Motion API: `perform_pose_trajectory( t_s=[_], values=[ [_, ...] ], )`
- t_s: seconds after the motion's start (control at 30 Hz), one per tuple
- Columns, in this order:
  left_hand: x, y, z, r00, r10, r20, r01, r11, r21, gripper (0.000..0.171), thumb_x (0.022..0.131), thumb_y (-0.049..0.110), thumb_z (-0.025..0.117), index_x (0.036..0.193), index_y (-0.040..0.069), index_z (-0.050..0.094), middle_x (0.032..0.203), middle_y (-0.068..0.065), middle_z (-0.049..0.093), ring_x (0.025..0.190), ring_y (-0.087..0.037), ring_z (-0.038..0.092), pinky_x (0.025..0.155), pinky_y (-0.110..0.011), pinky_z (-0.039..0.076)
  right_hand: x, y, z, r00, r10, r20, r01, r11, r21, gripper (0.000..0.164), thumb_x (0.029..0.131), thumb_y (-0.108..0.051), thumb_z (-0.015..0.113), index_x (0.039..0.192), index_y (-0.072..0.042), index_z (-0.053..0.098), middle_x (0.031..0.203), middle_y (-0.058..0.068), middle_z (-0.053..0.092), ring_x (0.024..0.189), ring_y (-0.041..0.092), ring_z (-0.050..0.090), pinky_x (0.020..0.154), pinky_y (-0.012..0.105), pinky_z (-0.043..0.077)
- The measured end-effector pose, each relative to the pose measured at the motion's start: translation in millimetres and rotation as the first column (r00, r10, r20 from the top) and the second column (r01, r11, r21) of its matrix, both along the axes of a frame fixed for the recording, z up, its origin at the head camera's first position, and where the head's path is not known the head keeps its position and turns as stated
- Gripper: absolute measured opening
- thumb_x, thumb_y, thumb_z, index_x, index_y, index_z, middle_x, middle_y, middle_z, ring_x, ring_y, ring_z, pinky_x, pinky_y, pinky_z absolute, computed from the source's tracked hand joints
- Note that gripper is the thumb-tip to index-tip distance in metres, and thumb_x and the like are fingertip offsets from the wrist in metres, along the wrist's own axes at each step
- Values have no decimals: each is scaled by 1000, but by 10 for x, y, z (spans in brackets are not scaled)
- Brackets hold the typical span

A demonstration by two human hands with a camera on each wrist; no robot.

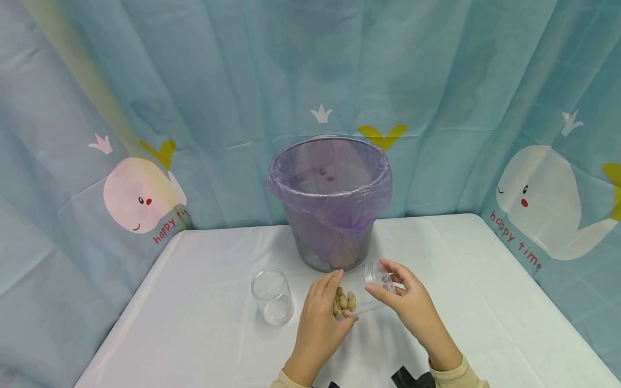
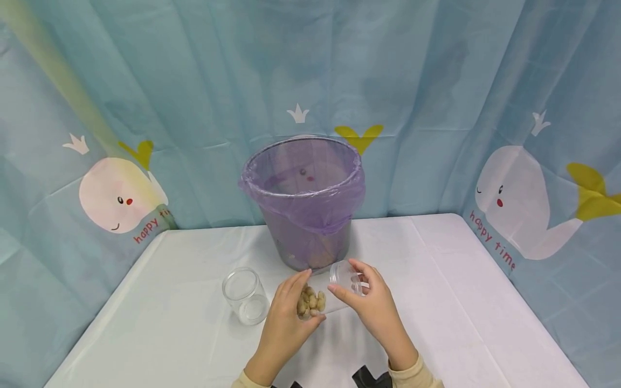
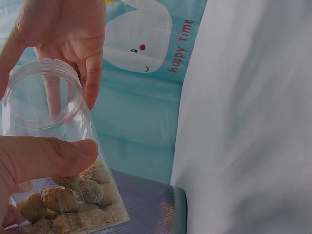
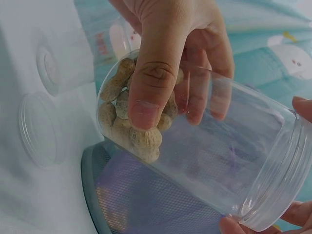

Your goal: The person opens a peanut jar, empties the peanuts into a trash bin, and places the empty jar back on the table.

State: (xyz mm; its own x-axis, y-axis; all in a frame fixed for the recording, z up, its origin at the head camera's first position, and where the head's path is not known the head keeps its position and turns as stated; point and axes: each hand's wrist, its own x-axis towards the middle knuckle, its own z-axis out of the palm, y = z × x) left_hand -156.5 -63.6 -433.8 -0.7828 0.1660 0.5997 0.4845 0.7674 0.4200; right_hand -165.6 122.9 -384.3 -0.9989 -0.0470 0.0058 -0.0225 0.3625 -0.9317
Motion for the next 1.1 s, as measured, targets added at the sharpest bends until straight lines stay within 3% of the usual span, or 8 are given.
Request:
perform_pose_trajectory(
  t_s=[0.23,0.47,0.73,1.1],
  values=[
    [-9,4,2,1000,2,-21,-2,1000,-6,93,56,16,98,138,8,55,133,-7,61,122,-25,58,101,-41,54,3,18,-13,1000,19,-23,-19,1000,-6,71,90,-33,74,149,-10,43,150,16,44,136,33,43,111,56,44],
    [-10,7,-5,1000,1,-23,-1,1000,4,93,55,16,98,137,7,55,133,-8,61,121,-25,59,101,-41,54,14,15,-15,998,50,-34,-52,998,-43,70,90,-28,74,150,-11,41,150,18,41,134,42,46,100,50,55],
    [0,6,-3,1000,-1,-12,1,1000,4,92,57,16,98,138,8,55,134,-7,60,122,-25,58,102,-41,54,6,-5,-3,997,19,-69,-20,1000,-17,73,90,-31,74,150,-9,39,153,14,40,133,31,41,111,59,41],
    [10,4,2,1000,-2,-12,2,1000,-6,93,57,17,98,138,8,54,134,-7,59,122,-25,58,103,-40,54,14,10,-12,998,33,-59,-34,999,-10,68,90,-32,73,148,-12,44,147,14,46,133,30,43,115,63,35]
  ],
)
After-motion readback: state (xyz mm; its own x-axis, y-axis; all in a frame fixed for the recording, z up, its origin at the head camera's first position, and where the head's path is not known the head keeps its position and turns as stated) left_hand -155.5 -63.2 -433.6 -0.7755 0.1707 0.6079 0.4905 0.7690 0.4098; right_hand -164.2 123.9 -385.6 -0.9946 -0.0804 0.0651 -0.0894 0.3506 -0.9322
